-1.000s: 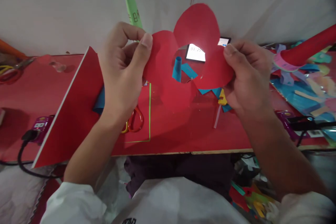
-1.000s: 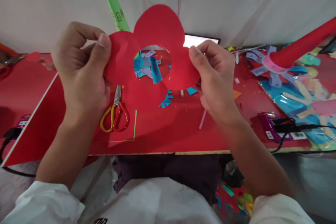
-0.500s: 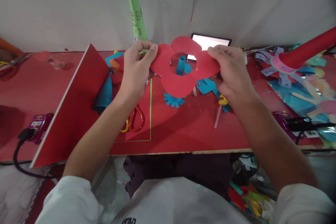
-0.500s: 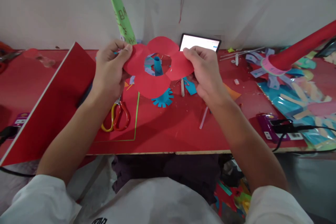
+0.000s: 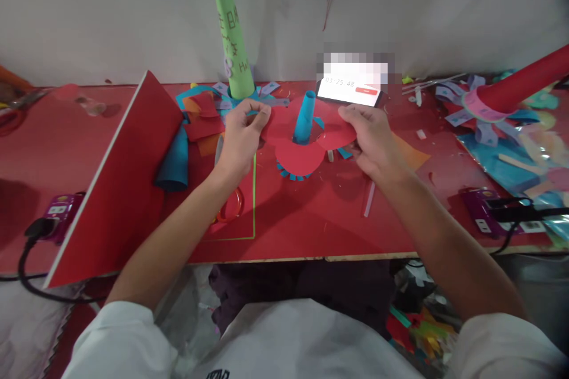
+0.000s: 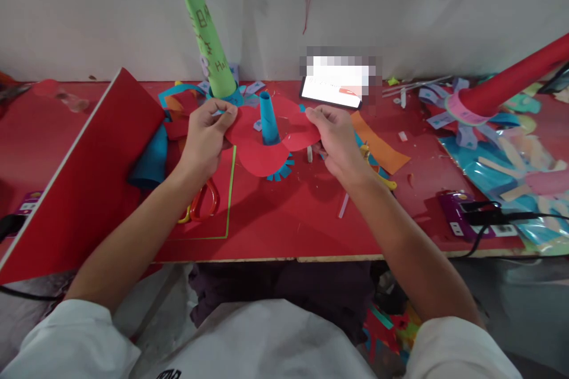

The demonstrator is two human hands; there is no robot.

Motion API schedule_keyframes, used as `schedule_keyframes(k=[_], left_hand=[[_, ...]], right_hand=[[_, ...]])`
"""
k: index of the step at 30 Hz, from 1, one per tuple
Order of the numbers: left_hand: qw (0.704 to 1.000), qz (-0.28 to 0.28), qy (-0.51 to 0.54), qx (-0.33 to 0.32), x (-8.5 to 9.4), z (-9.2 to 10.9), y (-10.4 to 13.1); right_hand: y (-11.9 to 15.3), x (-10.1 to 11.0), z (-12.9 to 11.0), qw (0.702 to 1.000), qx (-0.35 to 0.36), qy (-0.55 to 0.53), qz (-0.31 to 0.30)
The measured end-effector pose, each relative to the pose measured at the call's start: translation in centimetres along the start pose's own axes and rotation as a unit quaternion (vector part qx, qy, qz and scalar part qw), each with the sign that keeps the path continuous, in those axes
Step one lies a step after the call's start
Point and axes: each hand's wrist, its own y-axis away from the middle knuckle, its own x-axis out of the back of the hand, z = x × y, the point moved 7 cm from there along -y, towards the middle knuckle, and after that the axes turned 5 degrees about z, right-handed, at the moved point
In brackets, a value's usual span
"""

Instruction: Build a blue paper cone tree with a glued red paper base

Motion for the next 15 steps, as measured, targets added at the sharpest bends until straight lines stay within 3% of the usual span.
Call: schedule_keyframes(k=[9, 15], left_hand=[[0.994, 0.011, 0.015, 0.112, -0.1, -2.4, 1.6], [0.996, 0.009, -0.009, 0.088, 0.1, -4.4, 1.7]], right_hand=[[1.5, 0.1, 2.6, 0.997, -0.072, 0.026, 0.018], [1.5, 0.3, 4.7, 0.996, -0.082, 0.030, 0.015]])
